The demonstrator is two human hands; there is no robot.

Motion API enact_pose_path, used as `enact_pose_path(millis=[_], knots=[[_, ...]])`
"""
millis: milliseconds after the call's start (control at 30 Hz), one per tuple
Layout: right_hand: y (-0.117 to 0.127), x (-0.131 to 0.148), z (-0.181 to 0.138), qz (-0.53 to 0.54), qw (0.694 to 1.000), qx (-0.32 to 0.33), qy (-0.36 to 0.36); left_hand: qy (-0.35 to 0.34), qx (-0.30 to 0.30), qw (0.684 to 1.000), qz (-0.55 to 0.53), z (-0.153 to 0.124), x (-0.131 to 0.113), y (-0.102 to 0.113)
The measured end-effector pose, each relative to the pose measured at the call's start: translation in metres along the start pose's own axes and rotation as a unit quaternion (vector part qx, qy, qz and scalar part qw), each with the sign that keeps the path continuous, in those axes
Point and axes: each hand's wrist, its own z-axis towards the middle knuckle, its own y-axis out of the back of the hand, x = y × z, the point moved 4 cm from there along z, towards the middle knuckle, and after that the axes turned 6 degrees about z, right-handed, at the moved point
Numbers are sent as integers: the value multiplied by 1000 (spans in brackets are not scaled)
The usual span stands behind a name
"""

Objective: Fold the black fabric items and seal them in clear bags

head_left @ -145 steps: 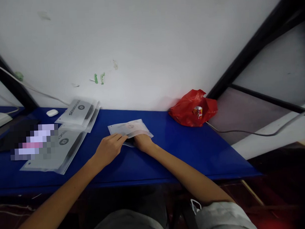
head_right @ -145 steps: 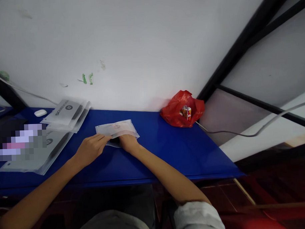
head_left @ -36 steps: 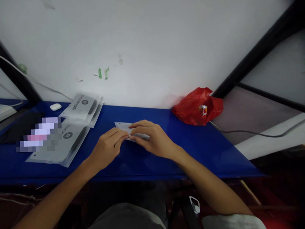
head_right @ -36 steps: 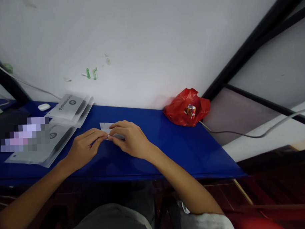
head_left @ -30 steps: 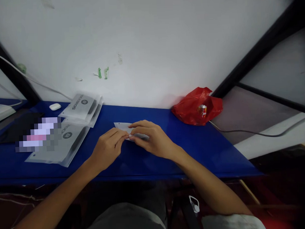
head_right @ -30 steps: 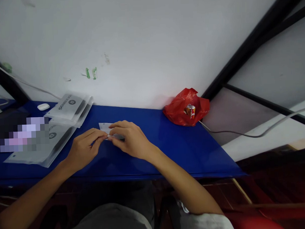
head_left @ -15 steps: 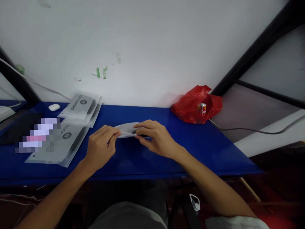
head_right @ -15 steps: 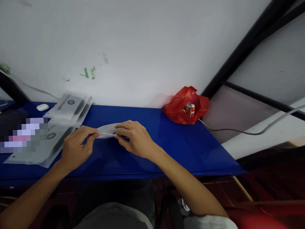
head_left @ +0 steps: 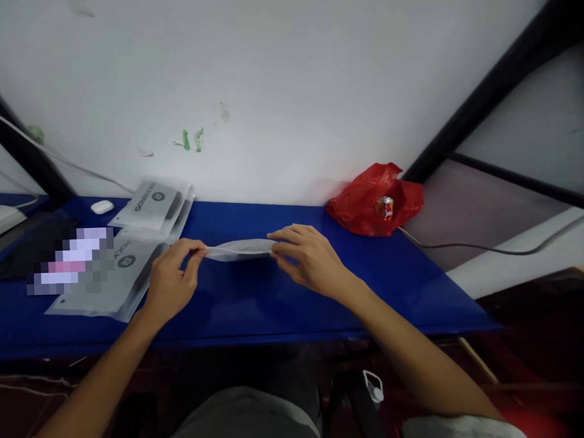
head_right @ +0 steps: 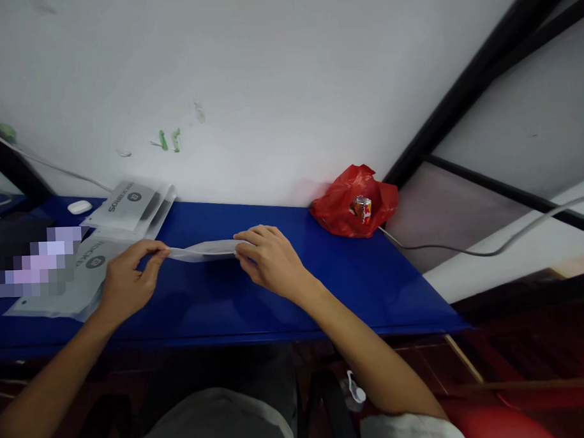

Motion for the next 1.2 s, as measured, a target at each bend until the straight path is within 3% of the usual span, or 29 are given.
enact_pose_path(millis=[100, 200, 300, 400, 767, 1100, 1200], knots=[[1, 3, 0, 2, 1000, 4, -2, -36, 48, 998, 10, 1, -3, -2], [3, 9, 2, 3, 1000, 6, -5, -144, 71, 986, 43, 1, -20, -4], [3, 15, 5, 5, 1000, 8, -7, -236, 71, 963, 104, 1, -38, -8], [1, 19, 8, 2, 1000, 13, -3, -266, 53, 954, 124, 3, -47, -10], [-5, 18, 8, 10, 999, 17, 32, -264, 24, 960, 91, 3, -42, -17], [-5, -12, -13, -35, 999, 0, -10, -225, 44, 968, 103, 11, -16, -19], [-12, -22, -17, -48, 998, 3, -36, -205, 79, 969, 111, 14, -11, -28]])
